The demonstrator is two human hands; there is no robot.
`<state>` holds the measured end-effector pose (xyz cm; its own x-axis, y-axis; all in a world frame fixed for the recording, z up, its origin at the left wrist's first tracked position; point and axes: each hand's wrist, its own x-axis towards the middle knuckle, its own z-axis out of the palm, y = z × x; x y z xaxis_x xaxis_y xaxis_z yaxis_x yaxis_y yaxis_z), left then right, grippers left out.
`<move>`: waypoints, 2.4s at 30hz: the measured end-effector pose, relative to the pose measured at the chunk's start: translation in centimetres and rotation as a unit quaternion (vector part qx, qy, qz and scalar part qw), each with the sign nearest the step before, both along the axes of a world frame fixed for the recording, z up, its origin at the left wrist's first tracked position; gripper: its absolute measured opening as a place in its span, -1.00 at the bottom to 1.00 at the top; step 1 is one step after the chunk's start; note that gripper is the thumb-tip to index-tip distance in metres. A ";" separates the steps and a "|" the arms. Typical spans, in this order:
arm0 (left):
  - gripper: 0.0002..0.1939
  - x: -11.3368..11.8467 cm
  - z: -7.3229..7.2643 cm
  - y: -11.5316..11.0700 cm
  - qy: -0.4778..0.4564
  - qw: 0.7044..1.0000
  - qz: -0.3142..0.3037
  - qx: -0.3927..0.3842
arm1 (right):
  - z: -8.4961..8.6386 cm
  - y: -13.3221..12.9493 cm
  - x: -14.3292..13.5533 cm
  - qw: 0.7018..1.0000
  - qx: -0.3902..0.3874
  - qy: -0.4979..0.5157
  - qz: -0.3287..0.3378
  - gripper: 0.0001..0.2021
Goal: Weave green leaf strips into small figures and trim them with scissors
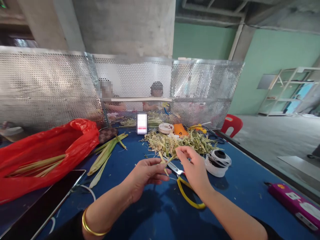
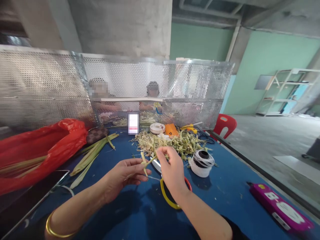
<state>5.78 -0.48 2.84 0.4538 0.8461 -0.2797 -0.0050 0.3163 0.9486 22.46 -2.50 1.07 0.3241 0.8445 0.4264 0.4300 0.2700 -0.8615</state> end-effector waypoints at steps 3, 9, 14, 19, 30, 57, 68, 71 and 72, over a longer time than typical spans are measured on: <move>-0.60 -0.3 0.3 0.4 -0.011 0.998 0.048 0.042 | -0.4 -0.2 -0.4 0.997 -0.040 -0.025 0.057 -0.67; -0.67 -0.1 0.1 0.5 -0.018 0.994 0.062 0.090 | -1.2 -0.9 -2.2 0.974 -0.116 0.034 0.192 -0.68; -0.67 0.3 -0.3 0.0 -0.013 0.991 0.071 0.109 | -1.2 -1.1 -2.8 0.946 -0.126 0.189 0.230 -0.68; -0.69 0.5 -0.2 -0.3 -0.005 0.989 0.083 0.119 | -1.0 -1.2 -2.8 0.941 -0.124 0.204 0.238 -0.71; -0.58 0.6 -0.8 -0.3 -0.011 0.989 0.100 0.107 | -0.5 -1.6 -3.0 0.949 -0.104 0.193 0.227 -0.77; -0.68 0.7 -0.5 -0.1 -0.086 0.989 0.121 0.018 | -0.9 -1.5 -2.4 0.988 -0.081 0.006 0.131 -0.73; -0.63 1.2 -2.2 -0.2 -0.061 0.982 0.173 0.054 | -1.5 -2.1 -3.2 0.986 -0.042 -0.067 0.145 -0.78; -0.61 1.0 -2.0 0.1 -0.066 0.983 0.162 0.049 | -1.6 -2.1 -3.4 0.987 -0.055 -0.030 0.149 -0.77; -0.60 0.9 -1.9 0.2 -0.071 0.985 0.150 0.050 | -1.6 -2.0 -3.3 0.986 -0.063 -0.001 0.152 -0.75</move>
